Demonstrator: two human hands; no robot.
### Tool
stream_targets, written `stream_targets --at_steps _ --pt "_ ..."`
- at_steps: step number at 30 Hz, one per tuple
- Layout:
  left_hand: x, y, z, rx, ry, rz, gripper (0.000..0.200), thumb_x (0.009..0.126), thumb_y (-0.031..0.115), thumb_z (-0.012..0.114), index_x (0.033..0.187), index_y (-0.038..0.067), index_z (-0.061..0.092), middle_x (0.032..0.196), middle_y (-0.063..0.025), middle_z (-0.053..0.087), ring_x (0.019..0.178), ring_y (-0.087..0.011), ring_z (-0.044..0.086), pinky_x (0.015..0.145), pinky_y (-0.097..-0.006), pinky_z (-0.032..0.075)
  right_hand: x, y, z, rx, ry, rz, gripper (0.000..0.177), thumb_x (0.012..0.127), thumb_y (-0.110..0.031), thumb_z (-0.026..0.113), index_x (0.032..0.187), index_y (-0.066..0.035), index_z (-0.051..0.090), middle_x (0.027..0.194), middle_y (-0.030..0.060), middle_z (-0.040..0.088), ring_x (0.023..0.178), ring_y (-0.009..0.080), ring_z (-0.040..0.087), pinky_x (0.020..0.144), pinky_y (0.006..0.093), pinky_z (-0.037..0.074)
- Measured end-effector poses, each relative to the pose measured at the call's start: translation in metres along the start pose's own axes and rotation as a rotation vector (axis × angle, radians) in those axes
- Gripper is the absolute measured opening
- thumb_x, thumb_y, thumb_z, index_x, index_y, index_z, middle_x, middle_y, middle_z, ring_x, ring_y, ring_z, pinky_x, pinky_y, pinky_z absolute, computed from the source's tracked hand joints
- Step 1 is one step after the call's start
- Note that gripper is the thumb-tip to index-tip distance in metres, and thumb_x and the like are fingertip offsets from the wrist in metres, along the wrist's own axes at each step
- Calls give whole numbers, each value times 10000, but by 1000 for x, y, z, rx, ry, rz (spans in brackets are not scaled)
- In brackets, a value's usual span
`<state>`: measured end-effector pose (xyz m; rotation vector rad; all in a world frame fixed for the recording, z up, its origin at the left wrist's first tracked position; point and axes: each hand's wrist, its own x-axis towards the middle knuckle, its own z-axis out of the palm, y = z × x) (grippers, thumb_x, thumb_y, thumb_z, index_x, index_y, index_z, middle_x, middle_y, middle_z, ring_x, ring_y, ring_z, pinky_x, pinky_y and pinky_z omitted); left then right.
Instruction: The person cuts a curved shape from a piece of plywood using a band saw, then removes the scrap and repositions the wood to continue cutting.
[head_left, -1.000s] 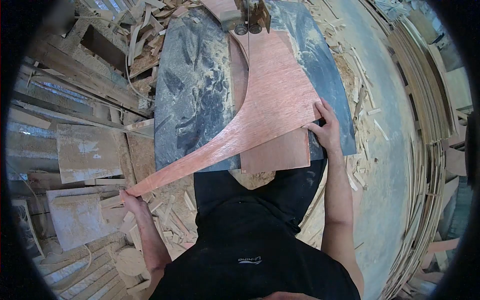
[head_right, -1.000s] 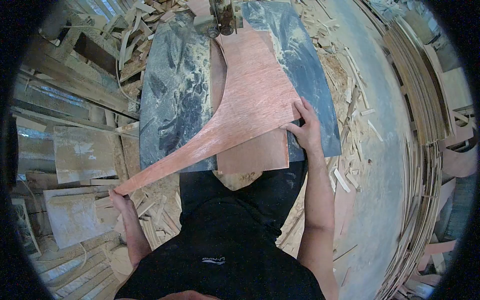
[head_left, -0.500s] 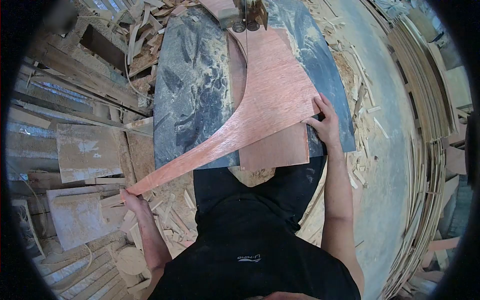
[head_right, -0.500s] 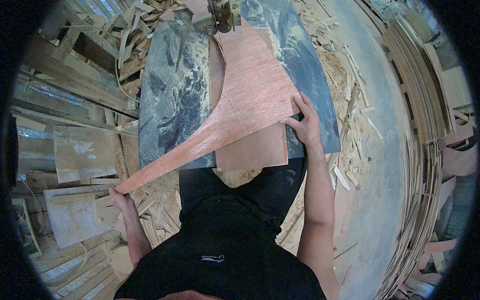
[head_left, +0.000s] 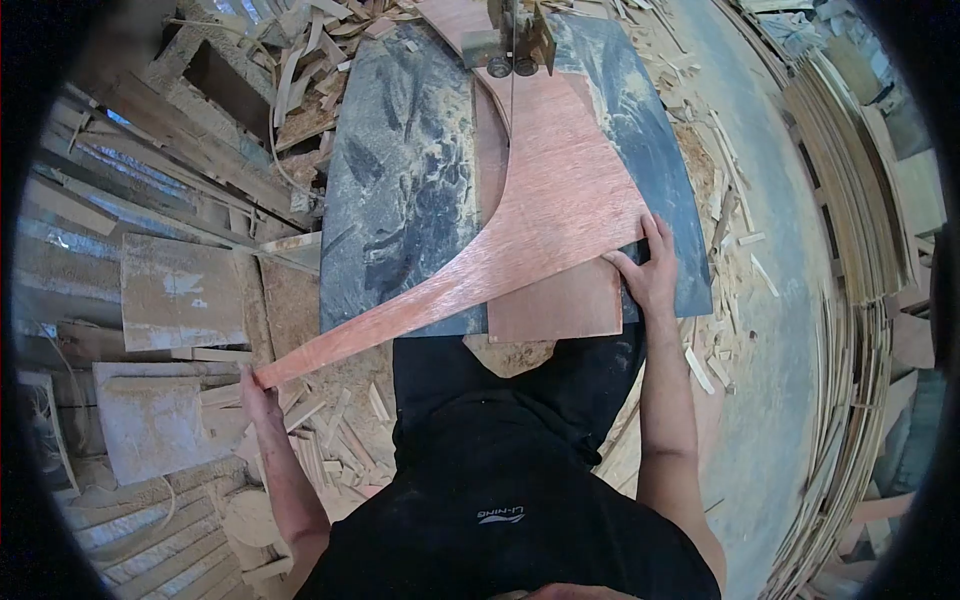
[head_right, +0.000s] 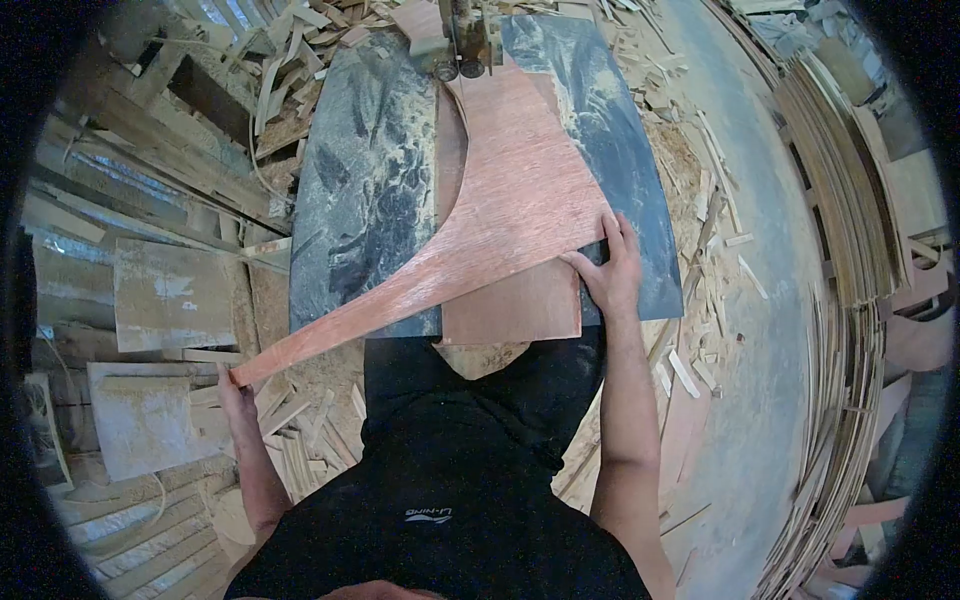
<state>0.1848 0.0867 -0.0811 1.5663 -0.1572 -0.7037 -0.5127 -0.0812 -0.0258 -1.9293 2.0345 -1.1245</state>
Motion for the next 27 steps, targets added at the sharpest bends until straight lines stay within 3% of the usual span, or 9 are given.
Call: stream_targets --at_steps 7,16,22,27 --pt "-11 6 17 244 77 96 349 952 432 627 1019 90 634 803 8 567 644 -92 536 494 -246 366 5 8 1 60 -13 -52 877 635 -366 891 1372 -58 528 1393 203 509 1255 382 525 1022 433 457" --pt "-12 0 19 243 138 116 329 975 435 588 803 156 550 646 51 488 460 -56 402 388 -250 247 9 10 3 40 -14 -42 874 630 -375 890 1362 -49 542 1384 191 518 1249 364 536 1018 425 460" --pt "-25 7 25 272 140 83 305 969 439 593 878 148 591 702 45 524 503 -58 438 404 -247 249 12 10 3 41 -16 -29 885 626 -380 891 1368 -52 537 1383 179 522 1253 350 538 1024 421 458" --pt "-26 2 24 234 152 103 329 960 461 599 957 133 613 774 36 560 538 -61 462 414 -245 255 14 8 2 101 -45 -6 846 655 -272 888 1371 -8 523 1379 211 513 1278 355 510 1071 401 410"
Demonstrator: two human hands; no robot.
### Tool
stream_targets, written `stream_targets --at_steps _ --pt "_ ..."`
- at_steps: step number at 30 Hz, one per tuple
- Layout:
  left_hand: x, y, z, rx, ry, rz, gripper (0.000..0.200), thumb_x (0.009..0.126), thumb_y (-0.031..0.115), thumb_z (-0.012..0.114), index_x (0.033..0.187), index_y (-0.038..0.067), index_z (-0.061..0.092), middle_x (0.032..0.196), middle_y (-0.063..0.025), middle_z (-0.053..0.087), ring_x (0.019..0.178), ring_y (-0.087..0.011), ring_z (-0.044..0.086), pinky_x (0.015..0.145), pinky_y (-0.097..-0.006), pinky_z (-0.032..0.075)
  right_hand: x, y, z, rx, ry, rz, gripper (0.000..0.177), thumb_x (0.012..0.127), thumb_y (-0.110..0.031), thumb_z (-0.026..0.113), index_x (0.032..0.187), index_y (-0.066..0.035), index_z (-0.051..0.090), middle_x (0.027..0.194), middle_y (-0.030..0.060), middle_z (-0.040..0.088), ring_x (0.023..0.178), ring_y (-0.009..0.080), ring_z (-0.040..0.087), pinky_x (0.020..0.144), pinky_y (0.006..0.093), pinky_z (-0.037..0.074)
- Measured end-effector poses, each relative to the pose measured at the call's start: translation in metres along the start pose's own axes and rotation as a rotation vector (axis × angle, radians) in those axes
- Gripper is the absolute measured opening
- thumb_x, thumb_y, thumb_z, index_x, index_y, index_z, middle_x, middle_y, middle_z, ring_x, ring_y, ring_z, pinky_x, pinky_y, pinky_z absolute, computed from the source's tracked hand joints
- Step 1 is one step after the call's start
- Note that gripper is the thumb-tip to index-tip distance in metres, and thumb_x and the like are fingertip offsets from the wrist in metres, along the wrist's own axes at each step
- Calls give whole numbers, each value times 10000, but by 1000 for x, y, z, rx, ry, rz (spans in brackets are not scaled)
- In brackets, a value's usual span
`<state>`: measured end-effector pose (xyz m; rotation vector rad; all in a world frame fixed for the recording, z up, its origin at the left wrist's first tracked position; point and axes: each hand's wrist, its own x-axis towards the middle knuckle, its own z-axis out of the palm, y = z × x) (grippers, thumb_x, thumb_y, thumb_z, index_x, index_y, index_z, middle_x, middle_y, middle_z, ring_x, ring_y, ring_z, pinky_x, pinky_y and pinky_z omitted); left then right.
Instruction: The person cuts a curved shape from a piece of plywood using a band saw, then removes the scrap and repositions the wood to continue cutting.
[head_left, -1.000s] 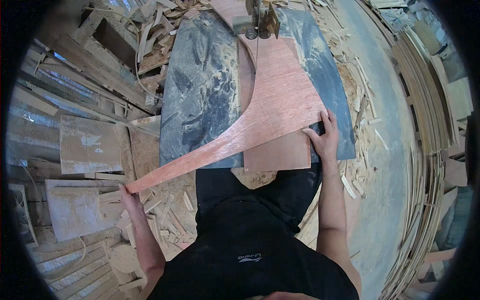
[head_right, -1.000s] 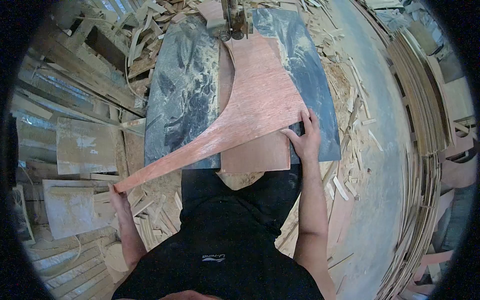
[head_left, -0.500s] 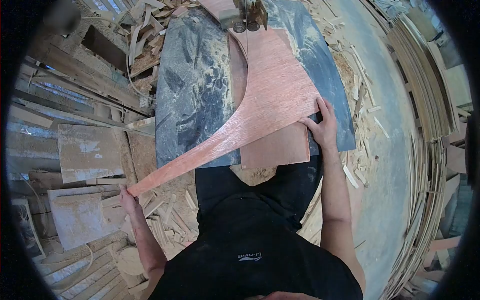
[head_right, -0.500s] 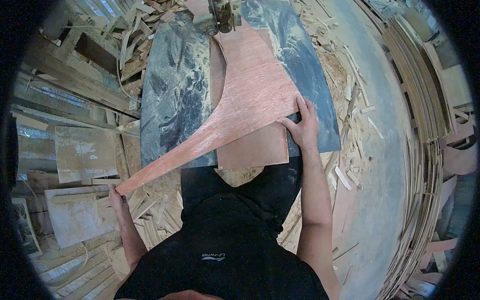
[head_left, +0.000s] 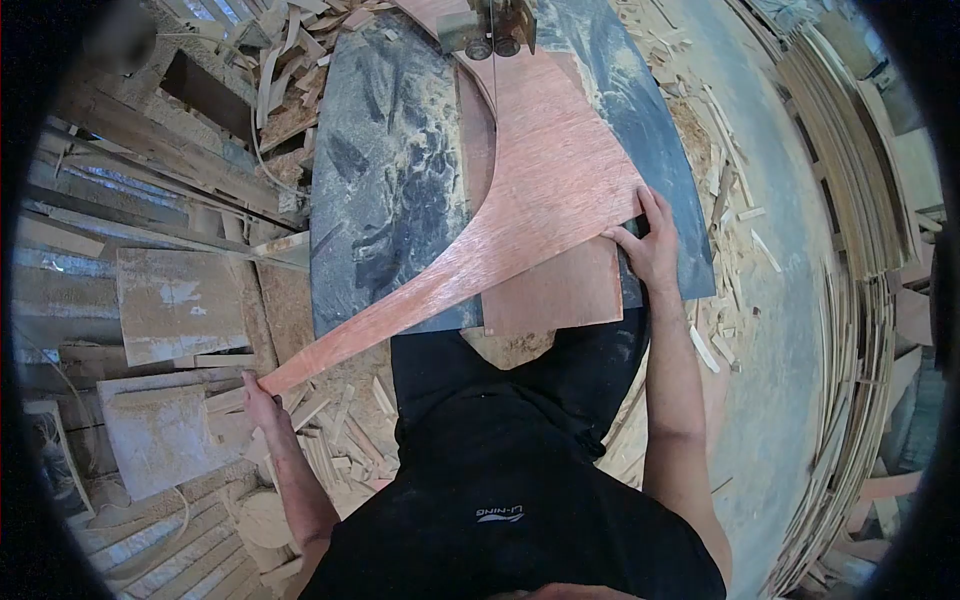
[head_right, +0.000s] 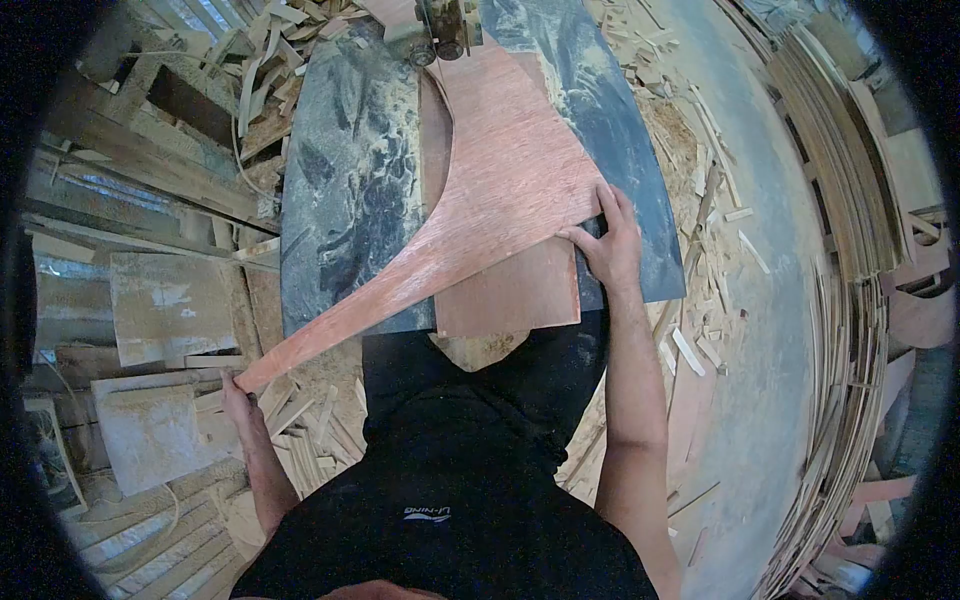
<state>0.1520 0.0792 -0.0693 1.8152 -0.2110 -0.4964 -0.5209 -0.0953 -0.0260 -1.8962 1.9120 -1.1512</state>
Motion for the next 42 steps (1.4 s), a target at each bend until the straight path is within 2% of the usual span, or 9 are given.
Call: stream_targets --at_steps 7,10,19,25,28,37,40,42 --pt "-9 3 2 -57 2 -37 391 962 458 597 1095 93 641 872 14 604 592 -61 494 440 -247 296 4 3 0 -10 -11 16 849 658 -277 887 1373 -3 520 1390 205 507 1286 346 505 1073 397 407" --pt "-4 -2 3 -88 44 -45 407 964 453 600 1110 75 642 885 -3 607 628 -70 515 462 -249 317 4 8 2 -63 4 -4 861 658 -301 886 1375 -2 516 1392 205 506 1285 348 506 1072 397 408" --pt "-1 -6 -3 -61 -12 -56 479 981 432 577 1235 26 588 978 -42 644 734 -113 592 512 -247 373 8 7 1 -24 -21 16 871 663 -313 881 1380 11 507 1402 211 498 1297 350 496 1081 403 401" --pt "6 -16 -8 -128 -66 -37 493 990 423 569 1260 10 580 1021 -52 643 800 -127 622 541 -258 402 10 10 2 -45 -20 8 866 667 -302 880 1381 13 505 1412 218 490 1301 352 491 1086 402 397" --pt "0 -12 -5 -91 -10 -60 506 990 423 568 1284 10 578 1025 -48 645 794 -125 621 537 -253 399 11 15 5 -38 19 -19 868 626 -369 887 1358 -53 545 1400 186 514 1280 348 514 1045 424 437" --pt "-5 -8 -3 -85 -27 -56 516 990 431 560 1294 15 586 1018 -37 637 753 -110 592 514 -248 352 14 18 6 -11 22 -12 878 626 -390 886 1365 -66 539 1399 184 516 1278 350 518 1046 419 437" --pt "-18 1 7 -93 47 -78 514 987 430 563 1294 19 587 979 -21 632 721 -97 568 508 -251 344 17 21 7 -23 21 -33 879 625 -383 890 1368 -71 538 1400 181 517 1273 346 524 1043 420 441" --pt "-22 3 8 -95 25 -54 513 986 431 565 1292 20 589 955 -15 629 707 -93 560 506 -254 342 17 19 7 -25 16 -27 875 627 -373 892 1368 -69 538 1400 179 517 1272 343 527 1042 420 444"
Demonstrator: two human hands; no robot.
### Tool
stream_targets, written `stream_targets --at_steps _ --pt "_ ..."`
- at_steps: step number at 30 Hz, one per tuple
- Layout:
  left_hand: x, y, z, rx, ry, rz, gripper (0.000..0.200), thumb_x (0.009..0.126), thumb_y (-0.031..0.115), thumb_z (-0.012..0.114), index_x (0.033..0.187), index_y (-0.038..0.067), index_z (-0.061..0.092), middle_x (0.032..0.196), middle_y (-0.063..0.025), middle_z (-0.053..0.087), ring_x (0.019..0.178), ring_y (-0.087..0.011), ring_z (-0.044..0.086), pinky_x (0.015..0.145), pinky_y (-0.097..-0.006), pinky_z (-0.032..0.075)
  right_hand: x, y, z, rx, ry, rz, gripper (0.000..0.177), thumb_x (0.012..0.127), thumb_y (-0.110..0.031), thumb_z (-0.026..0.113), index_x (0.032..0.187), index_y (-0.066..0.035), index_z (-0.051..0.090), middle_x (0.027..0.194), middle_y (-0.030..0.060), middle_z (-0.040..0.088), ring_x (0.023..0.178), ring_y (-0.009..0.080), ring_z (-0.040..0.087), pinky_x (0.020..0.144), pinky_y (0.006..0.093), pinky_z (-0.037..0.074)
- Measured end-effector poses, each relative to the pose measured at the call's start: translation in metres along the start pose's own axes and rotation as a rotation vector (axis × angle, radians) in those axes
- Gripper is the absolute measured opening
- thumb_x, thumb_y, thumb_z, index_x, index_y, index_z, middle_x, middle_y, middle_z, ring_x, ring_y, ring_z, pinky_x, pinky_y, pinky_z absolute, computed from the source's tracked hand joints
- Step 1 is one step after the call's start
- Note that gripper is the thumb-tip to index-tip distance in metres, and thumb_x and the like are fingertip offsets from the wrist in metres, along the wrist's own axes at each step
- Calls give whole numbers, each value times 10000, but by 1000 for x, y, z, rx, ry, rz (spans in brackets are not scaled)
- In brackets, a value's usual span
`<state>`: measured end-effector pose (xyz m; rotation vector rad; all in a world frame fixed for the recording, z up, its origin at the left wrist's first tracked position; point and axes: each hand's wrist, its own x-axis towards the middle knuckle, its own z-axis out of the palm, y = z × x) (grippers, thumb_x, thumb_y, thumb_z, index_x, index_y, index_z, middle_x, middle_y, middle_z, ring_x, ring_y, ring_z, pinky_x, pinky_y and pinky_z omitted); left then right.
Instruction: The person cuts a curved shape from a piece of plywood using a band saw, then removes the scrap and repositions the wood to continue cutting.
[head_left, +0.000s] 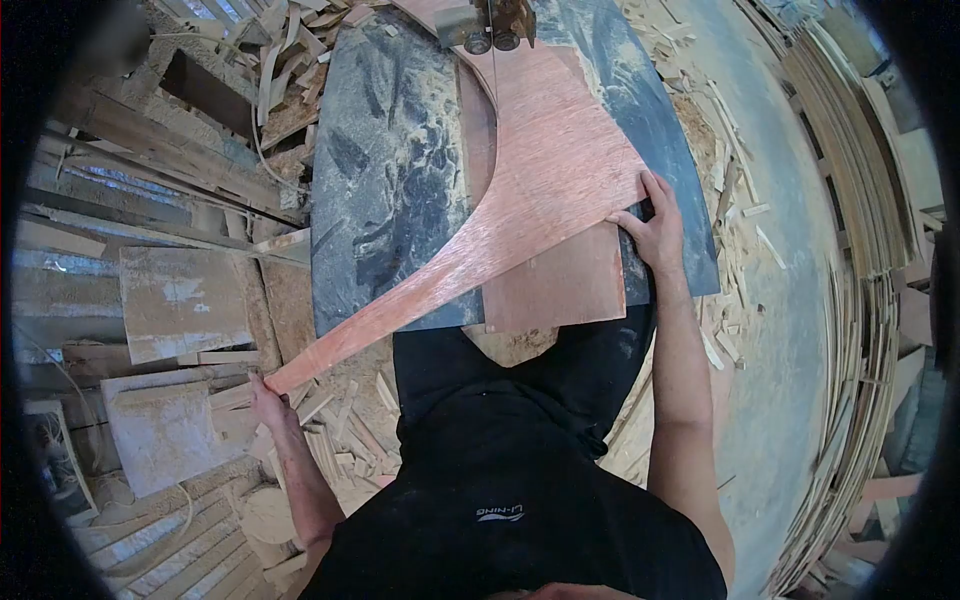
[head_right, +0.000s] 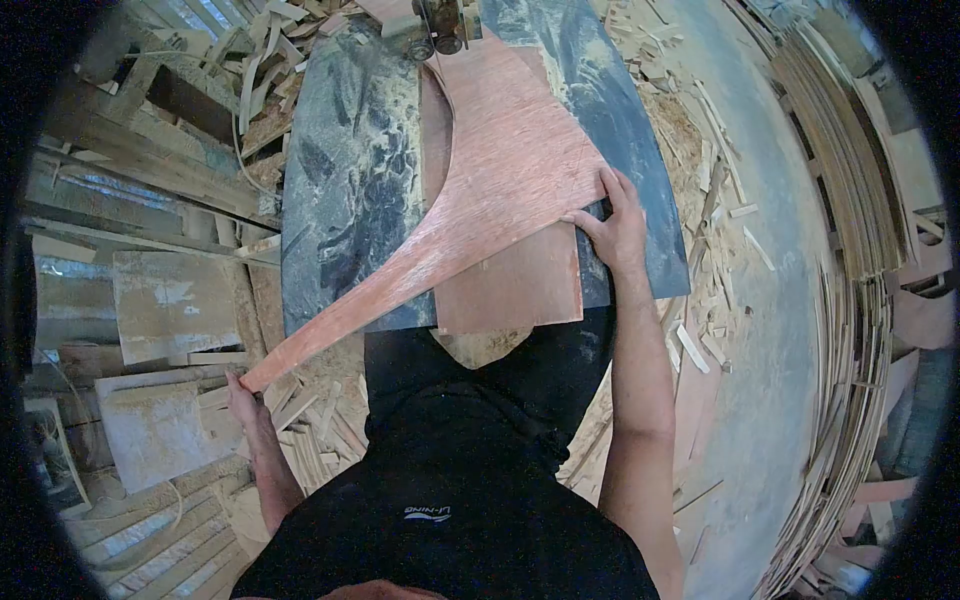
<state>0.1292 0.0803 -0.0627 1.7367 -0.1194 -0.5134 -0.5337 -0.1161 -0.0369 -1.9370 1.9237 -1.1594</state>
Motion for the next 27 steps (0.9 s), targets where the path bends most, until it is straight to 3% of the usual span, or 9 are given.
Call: stream_targets --at_steps 10,16,19,27 --pt "4 -5 -2 -31 -38 16 305 968 395 602 1046 102 635 836 24 583 665 -58 526 498 -249 337 5 3 3 -28 22 -16 851 625 -308 905 1346 -28 552 1379 195 536 1254 348 548 1040 415 453" --pt "8 -10 -4 -24 -22 11 357 950 425 622 1087 97 649 866 23 590 643 -61 513 470 -242 301 8 4 4 55 -3 -18 845 639 -240 900 1346 38 531 1385 207 518 1286 327 505 1092 393 395" --pt "13 -12 -6 15 -1 -6 409 950 443 617 1121 73 651 889 12 596 652 -64 519 478 -246 306 10 7 6 1 30 -59 852 612 -273 915 1327 17 553 1366 206 542 1248 351 548 1042 406 449" --pt "10 -13 -3 7 13 17 401 963 425 608 1088 47 651 813 16 573 599 -68 497 455 -241 304 13 1 2 8 -12 -23 859 651 -314 896 1347 34 533 1383 211 520 1282 338 509 1083 398 402"
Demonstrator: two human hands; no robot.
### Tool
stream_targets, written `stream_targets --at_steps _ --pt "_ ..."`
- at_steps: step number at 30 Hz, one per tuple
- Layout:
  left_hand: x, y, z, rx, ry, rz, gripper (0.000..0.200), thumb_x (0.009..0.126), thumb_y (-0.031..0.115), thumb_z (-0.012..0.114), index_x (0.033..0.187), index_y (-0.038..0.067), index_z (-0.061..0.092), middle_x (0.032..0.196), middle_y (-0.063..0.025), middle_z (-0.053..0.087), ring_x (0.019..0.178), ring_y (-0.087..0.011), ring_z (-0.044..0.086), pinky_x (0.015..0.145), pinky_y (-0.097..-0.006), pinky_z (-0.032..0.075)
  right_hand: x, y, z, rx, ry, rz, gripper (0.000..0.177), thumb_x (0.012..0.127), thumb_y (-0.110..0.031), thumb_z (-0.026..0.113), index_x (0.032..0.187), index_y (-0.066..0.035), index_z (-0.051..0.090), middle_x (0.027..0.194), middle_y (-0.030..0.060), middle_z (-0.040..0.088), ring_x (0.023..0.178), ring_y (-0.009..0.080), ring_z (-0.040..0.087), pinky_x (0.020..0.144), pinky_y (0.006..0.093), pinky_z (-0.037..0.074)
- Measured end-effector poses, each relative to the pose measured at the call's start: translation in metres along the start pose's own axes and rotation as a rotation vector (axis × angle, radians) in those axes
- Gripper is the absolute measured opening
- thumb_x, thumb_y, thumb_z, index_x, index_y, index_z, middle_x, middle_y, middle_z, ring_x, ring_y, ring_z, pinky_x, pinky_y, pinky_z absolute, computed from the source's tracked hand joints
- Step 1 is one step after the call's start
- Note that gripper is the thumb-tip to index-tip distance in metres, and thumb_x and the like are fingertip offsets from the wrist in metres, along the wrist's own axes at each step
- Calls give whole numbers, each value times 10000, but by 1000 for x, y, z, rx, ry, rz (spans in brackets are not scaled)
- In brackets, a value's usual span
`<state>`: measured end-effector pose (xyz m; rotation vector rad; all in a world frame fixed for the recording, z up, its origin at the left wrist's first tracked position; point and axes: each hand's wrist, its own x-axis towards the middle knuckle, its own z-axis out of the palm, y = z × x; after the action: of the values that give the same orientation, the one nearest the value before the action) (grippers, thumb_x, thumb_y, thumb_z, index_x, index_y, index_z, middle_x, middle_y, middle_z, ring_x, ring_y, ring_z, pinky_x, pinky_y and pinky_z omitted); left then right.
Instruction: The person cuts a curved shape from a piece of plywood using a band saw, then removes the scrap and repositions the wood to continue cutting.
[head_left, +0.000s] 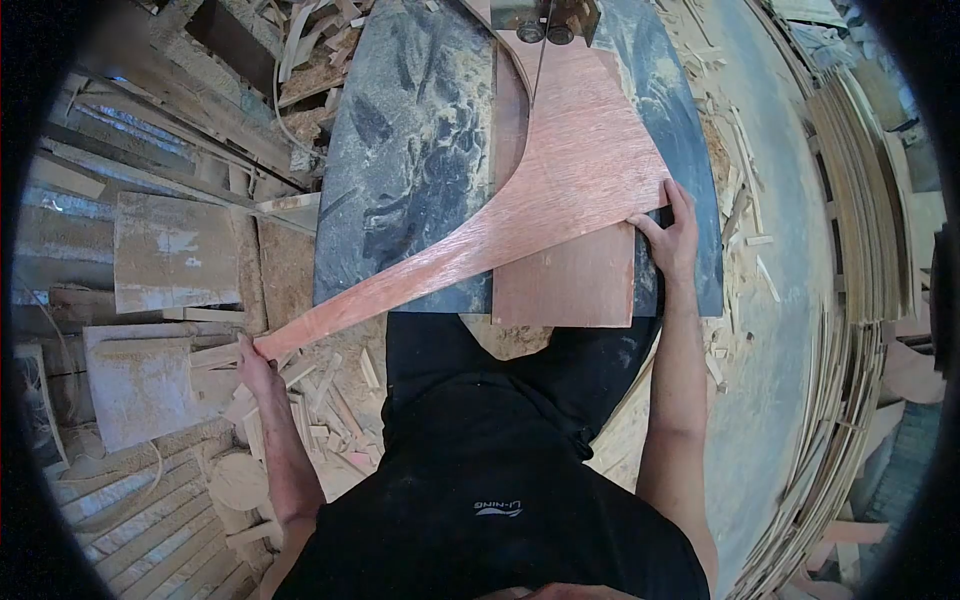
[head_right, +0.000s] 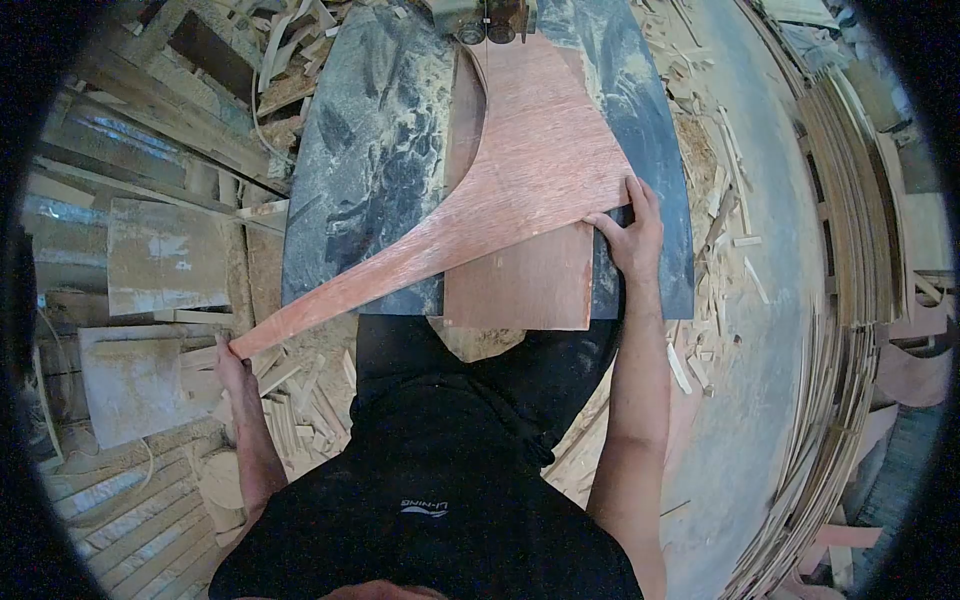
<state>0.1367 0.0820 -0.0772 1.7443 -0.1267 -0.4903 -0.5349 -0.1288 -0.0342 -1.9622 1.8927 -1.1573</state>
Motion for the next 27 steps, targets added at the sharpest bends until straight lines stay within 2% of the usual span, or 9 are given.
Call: stream_targets --at_steps 4,10,13,19,27 --pt "-10 8 5 -12 -1 3 348 971 396 607 1045 59 647 756 26 557 550 -68 481 434 -242 297 1 4 2 -5 5 -5 864 651 -327 896 1355 18 534 1386 214 516 1285 342 507 1083 400 403" --pt "-8 4 6 -38 9 19 332 968 396 611 1015 69 638 761 24 557 553 -70 483 438 -243 304 4 4 2 -24 -4 19 873 639 -324 900 1355 19 535 1390 214 514 1288 340 506 1088 401 400" --pt "-2 -2 3 -50 -8 34 331 961 398 621 1003 69 632 776 22 561 569 -75 494 447 -244 310 5 5 3 -34 27 -10 872 613 -333 911 1340 -12 551 1379 196 532 1264 340 533 1055 402 436" --pt "6 -8 -3 -19 -12 15 361 945 417 638 1031 67 638 844 5 579 603 -80 515 455 -246 319 6 9 6 -29 39 -23 862 617 -315 911 1344 -22 551 1378 189 532 1265 339 530 1053 402 437" --pt "-3 -2 3 -52 -15 -21 277 933 370 647 1001 102 623 840 16 582 651 -84 531 479 -259 326 10 11 7 -39 16 -3 883 618 -324 913 1360 -26 539 1396 192 515 1283 340 513 1063 406 426"
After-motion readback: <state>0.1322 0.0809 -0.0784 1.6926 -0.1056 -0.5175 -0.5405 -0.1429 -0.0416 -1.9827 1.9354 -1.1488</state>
